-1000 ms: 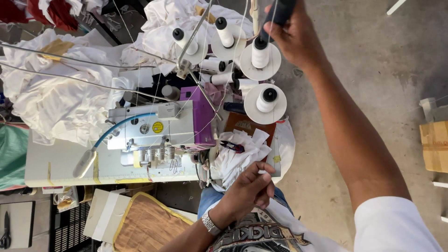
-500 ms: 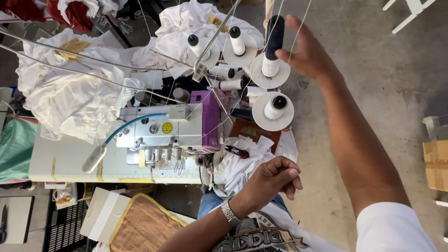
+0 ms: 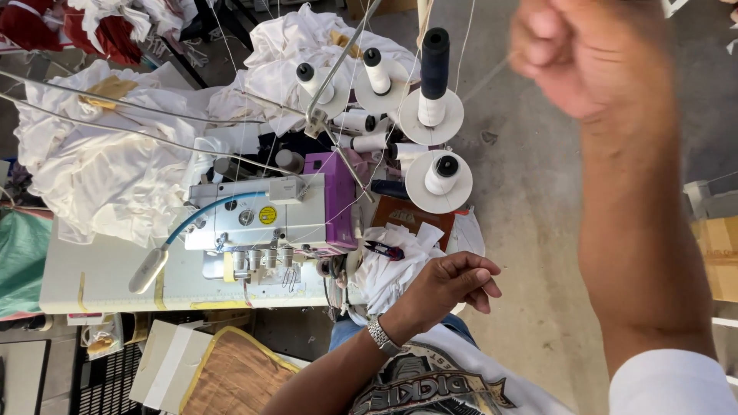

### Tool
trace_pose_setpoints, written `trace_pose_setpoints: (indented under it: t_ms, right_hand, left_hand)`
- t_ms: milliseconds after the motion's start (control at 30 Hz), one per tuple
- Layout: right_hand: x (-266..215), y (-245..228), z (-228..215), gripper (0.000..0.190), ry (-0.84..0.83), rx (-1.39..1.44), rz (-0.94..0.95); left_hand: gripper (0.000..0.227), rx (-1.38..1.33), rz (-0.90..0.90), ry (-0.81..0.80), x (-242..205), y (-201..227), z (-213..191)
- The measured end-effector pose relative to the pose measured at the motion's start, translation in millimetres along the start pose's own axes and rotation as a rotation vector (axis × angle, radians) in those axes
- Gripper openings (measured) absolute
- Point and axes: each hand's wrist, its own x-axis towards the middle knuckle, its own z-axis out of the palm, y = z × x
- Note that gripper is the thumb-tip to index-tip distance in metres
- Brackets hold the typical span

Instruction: Threading an industrial overlock sewing machine by guiding multiple threads through tension disks and guides.

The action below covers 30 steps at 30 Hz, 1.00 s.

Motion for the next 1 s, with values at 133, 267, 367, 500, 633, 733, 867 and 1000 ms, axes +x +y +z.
trace_pose_setpoints:
  t_ms: [133, 267, 367, 500, 633, 733, 867, 1000]
  right_hand:
    - [-64, -12, -73, 0.023, -0.085, -0.262, -0.029]
    - [-153, 22, -140, 0.026, 0.011, -0.383, -0.110]
    - [-213, 34, -114, 0.026, 0.103, -0.361, -0.095]
    - [-270, 80, -42, 0.035, 0.241, -0.559, 0.154]
    - [-265, 150, -8, 0.023, 0.041, -0.503, 0.216]
    - [-241, 146, 4, 0.023, -0.075, -0.444, 0.025]
    - [-208, 65, -9, 0.024, -0.175, -0.896, -0.058]
    - [-170, -16, 16, 0.030, -0.348, -0.881, -0.496]
  left_hand:
    - [0.020, -0.017, -0.028, 0.006, 0, -7, -4]
    - [0.021, -0.015, -0.043, 0.034, -4, 2, -1]
    - [0.022, -0.012, -0.015, 0.088, -7, 7, 3]
    - [0.030, 0.065, 0.126, 0.192, -11, 27, 16]
    - [0.026, 0.228, 0.236, 0.163, -18, 56, 27]
    - [0.023, 0.109, 0.273, 0.136, -27, 67, 29]
    - [0.016, 0.660, 0.439, 0.088, -34, 117, 32]
    - [0.011, 1.335, 0.639, 0.014, -28, 175, 45]
